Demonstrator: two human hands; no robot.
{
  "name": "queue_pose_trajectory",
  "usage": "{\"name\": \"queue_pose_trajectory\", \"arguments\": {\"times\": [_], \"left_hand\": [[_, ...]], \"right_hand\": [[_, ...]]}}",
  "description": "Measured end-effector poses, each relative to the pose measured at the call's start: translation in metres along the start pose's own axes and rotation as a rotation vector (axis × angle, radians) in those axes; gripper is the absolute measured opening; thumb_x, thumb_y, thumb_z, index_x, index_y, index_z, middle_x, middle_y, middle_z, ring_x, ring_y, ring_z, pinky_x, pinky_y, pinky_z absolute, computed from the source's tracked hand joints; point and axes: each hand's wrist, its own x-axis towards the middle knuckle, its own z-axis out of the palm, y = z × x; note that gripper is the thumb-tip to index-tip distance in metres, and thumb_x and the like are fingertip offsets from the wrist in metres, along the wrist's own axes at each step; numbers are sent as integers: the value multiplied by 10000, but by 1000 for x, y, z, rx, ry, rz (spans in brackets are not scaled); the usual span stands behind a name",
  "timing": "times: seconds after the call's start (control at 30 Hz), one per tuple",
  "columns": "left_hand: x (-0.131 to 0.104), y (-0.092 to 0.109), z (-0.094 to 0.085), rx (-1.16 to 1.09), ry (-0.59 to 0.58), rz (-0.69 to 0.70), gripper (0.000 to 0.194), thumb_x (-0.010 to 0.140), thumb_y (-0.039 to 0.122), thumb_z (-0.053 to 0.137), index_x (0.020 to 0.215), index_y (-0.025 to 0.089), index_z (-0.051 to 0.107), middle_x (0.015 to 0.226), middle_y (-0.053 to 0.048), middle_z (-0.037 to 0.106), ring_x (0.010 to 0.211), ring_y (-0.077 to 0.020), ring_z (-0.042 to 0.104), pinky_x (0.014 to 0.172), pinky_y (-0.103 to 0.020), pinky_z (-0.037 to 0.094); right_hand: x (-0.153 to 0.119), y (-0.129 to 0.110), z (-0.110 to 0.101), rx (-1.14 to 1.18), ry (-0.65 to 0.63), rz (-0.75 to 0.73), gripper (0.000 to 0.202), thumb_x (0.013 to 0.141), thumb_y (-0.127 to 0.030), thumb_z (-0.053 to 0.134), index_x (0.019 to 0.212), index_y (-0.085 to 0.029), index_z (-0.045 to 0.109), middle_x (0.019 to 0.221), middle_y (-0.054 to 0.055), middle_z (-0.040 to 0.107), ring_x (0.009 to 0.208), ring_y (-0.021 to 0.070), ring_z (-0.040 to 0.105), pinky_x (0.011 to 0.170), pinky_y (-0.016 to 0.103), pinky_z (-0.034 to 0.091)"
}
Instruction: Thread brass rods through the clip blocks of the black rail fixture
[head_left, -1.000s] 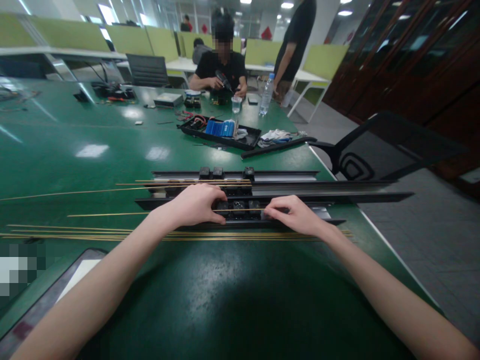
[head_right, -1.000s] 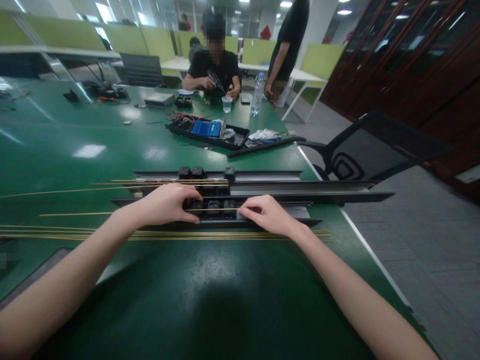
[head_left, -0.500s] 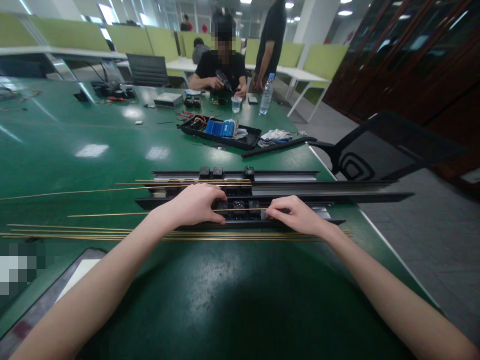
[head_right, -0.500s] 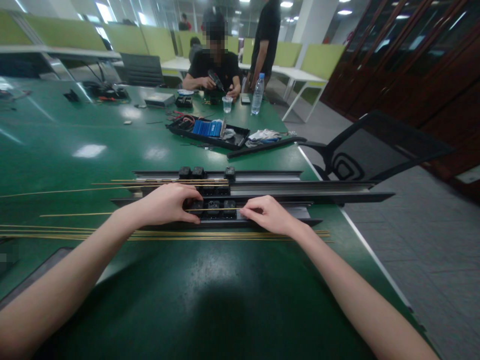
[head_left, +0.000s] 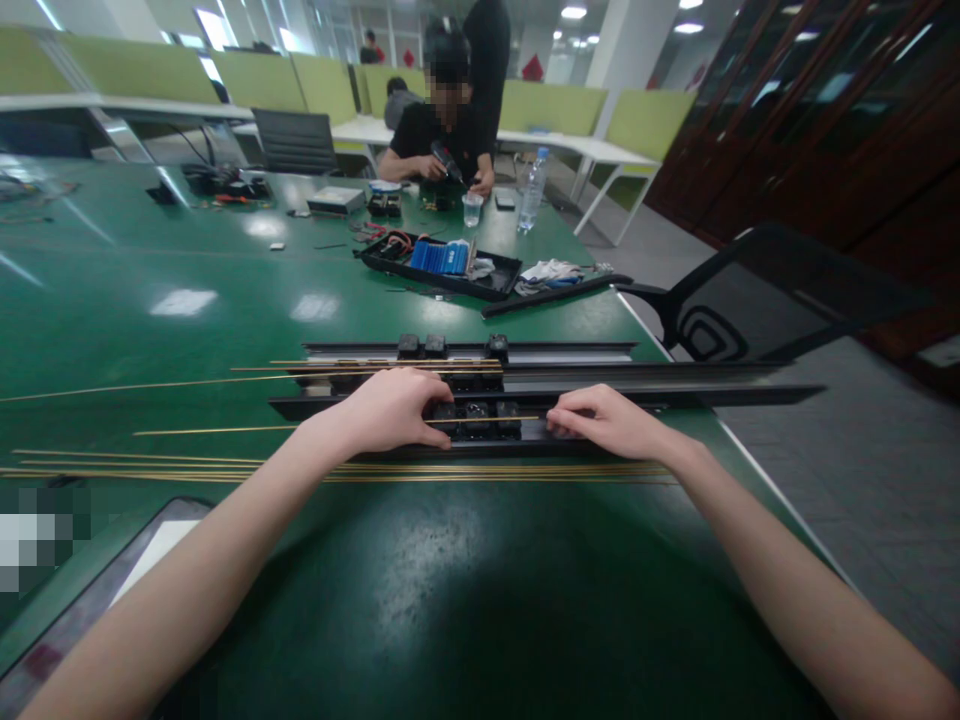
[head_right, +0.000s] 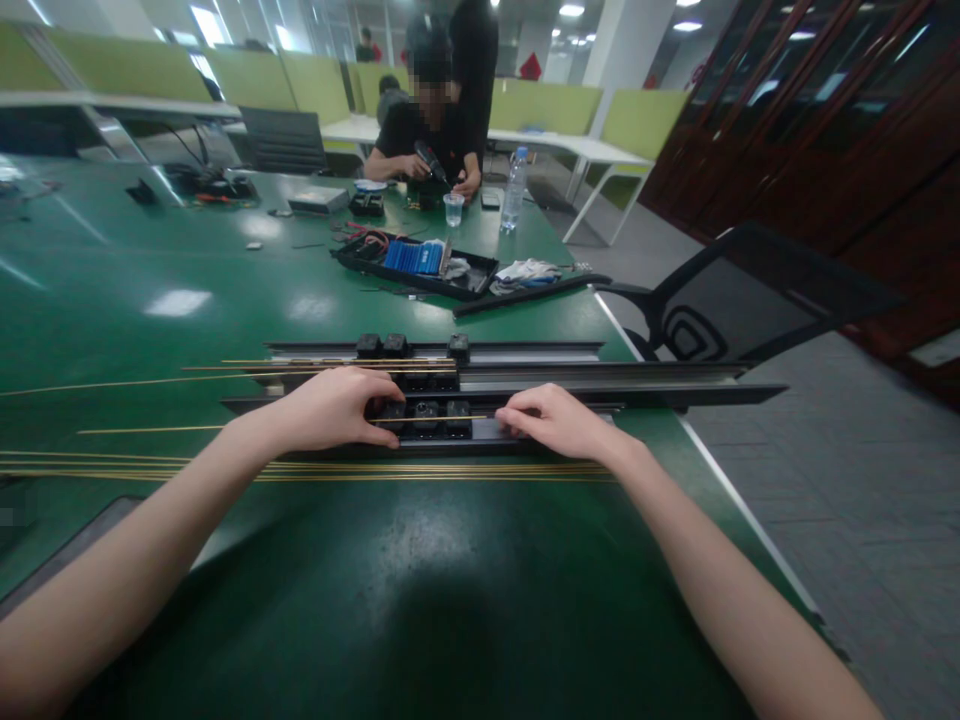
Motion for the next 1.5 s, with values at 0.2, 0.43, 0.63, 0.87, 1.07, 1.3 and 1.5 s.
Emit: {"name": "queue_pose_trajectory", "arguments": {"times": [0.2, 0.43, 0.63, 0.87, 1.07, 1.3, 1.5], "left_hand": [[-1, 0, -1, -7, 3, 7, 551, 748, 591, 711, 1143, 207, 709, 1088, -52, 745, 972, -264, 687, 783, -330, 509], [-1, -1, 0, 6, 12, 9, 547, 742, 597, 712, 1139, 221, 708, 1095, -50, 745, 976, -257, 688, 770, -310, 503], [-1, 2, 0, 25, 8, 2, 522, 737, 568, 725, 1127, 221, 710, 1099, -45, 743, 997, -263, 688, 807, -321, 512], [-5, 9, 2, 37, 17, -38, 530, 752, 513, 703, 1195, 225, 677, 1186, -51, 717, 1060, -270, 677, 844, -335, 523], [-6, 13, 6, 75, 33, -14, 475, 769, 506, 676, 1156, 230, 683, 1125, -50, 717, 985, -257, 692, 773, -324, 525], [-4, 15, 9, 101, 49, -3, 484, 768, 564, 686, 1110, 222, 690, 1092, -50, 714, 971, -263, 693, 731, -326, 516], [-3, 11, 11, 76, 55, 14, 522, 755, 592, 710, 1128, 229, 691, 1089, -39, 718, 979, -263, 693, 746, -326, 518]], "right_hand": [[-1, -1, -1, 36, 6, 29, 391, 960, -482, 532, 785, -191, 728, 784, 41, 748, 719, 191, 687, 663, 295, 511], [4, -10, 6, -135, 191, -31, 366, 983, -429, 501, 838, -195, 741, 780, 37, 741, 716, 187, 664, 658, 290, 458], [9, -28, 25, -227, 274, -72, 364, 1005, -440, 479, 891, -208, 735, 877, 38, 754, 793, 194, 663, 699, 291, 426], [12, -36, 37, -270, 260, -57, 363, 982, -476, 520, 842, -215, 731, 782, 32, 729, 687, 177, 621, 611, 287, 373], [14, -40, 38, -277, 265, -51, 358, 966, -471, 553, 788, -205, 715, 746, 32, 710, 660, 172, 601, 602, 287, 366], [15, -38, 41, -273, 282, -49, 351, 953, -477, 579, 771, -207, 708, 736, 30, 706, 654, 169, 598, 608, 286, 373], [15, -37, 40, -233, 279, -48, 345, 946, -476, 590, 772, -207, 716, 735, 28, 710, 643, 166, 596, 607, 284, 380]]}}
